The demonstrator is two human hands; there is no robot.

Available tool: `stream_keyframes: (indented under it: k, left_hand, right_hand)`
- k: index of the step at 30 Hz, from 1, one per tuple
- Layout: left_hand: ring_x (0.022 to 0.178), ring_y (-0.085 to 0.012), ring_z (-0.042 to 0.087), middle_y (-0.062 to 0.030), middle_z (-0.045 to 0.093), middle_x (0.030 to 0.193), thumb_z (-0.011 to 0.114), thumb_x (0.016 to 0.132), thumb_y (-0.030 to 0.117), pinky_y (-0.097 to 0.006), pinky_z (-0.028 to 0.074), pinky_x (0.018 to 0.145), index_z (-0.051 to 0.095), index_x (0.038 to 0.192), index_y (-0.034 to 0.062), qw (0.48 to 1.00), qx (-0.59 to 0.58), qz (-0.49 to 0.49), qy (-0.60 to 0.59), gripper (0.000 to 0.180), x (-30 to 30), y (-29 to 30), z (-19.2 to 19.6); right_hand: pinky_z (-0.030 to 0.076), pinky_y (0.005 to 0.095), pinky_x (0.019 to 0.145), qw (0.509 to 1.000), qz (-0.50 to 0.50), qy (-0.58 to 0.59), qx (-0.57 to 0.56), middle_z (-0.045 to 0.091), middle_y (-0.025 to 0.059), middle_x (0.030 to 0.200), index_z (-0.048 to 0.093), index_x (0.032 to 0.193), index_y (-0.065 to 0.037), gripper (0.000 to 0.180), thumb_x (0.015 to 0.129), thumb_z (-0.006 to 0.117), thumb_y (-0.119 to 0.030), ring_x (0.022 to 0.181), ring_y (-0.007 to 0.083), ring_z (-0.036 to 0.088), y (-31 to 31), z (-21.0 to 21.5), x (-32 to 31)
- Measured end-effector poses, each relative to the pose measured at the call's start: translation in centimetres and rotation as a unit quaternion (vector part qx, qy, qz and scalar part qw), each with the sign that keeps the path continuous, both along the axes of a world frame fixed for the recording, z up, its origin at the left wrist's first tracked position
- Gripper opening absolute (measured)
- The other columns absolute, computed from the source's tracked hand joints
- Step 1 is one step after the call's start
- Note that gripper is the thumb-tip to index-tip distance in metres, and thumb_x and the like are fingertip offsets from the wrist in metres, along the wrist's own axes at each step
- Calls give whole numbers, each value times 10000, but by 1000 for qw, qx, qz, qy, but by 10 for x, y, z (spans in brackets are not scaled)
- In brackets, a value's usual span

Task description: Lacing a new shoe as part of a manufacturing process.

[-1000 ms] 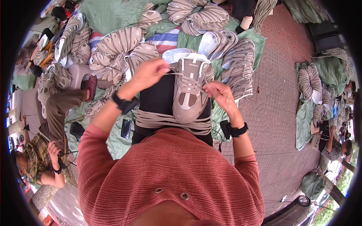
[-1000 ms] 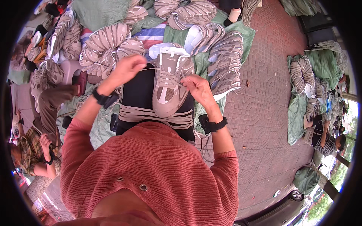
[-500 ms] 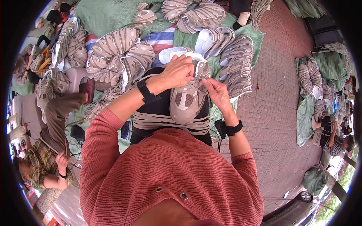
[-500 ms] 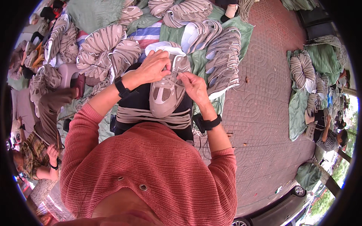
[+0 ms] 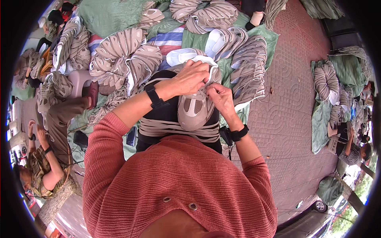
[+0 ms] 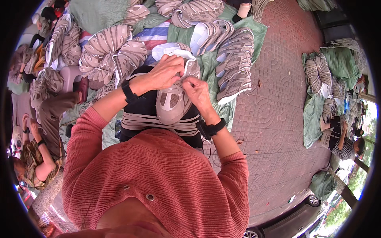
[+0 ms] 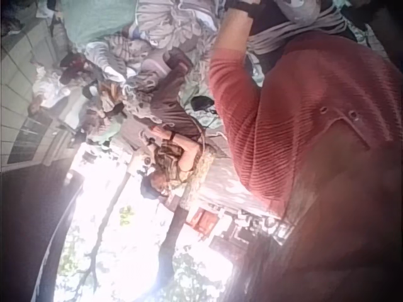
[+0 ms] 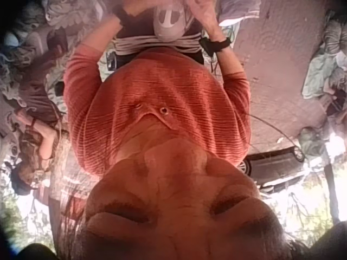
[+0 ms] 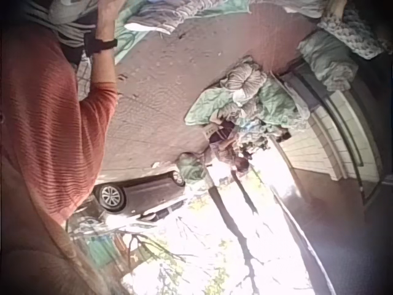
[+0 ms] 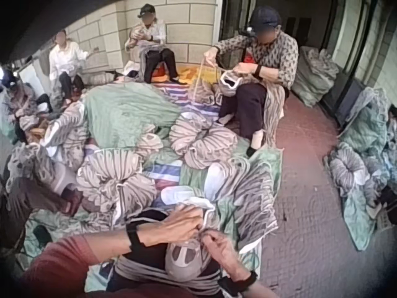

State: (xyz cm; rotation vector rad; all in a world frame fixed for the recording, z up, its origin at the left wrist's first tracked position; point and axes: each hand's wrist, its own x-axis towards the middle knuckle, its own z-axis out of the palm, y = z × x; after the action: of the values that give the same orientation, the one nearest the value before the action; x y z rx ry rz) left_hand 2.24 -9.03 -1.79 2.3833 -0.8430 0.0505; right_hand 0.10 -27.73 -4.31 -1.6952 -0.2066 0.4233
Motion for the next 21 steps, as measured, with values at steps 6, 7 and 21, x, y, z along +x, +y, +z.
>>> stream_keyframes:
  k: [6, 7, 21]
  left_hand:
    - [924, -212, 490, -32, 488, 884, 675, 667, 53, -349, 299, 764, 556, 759, 91, 998, -62, 16, 16, 156, -2, -2, -8]
    - [924, -214, 496, -35, 491, 878, 668, 673, 57, -350, 301, 762, 558, 752, 86, 997, -60, 8, 42, 138, -1, -2, -7]
    - [864, -317, 596, -119, 616, 934, 581, 809, 250, -392, 474, 730, 601, 938, 83, 810, 165, 435, -357, 212, 81, 376, 119]
  right_hand:
    - [432, 306, 707, 913, 11, -242, -329, 586, 82, 1001, 595, 962, -67, 307, 723, 717, -214, 876, 195, 552, -15, 15, 31]
    - [432, 306, 707, 912, 10, -241, -330, 586, 82, 1001, 595, 962, -67, 307, 723, 717, -214, 876, 195, 552, -15, 14, 39]
    - [395, 366, 877, 924, 151, -316, -153, 566, 92, 1051, 596, 949, -91, 172, 813, 625, -192, 961, 301, 518, -16, 23, 50]
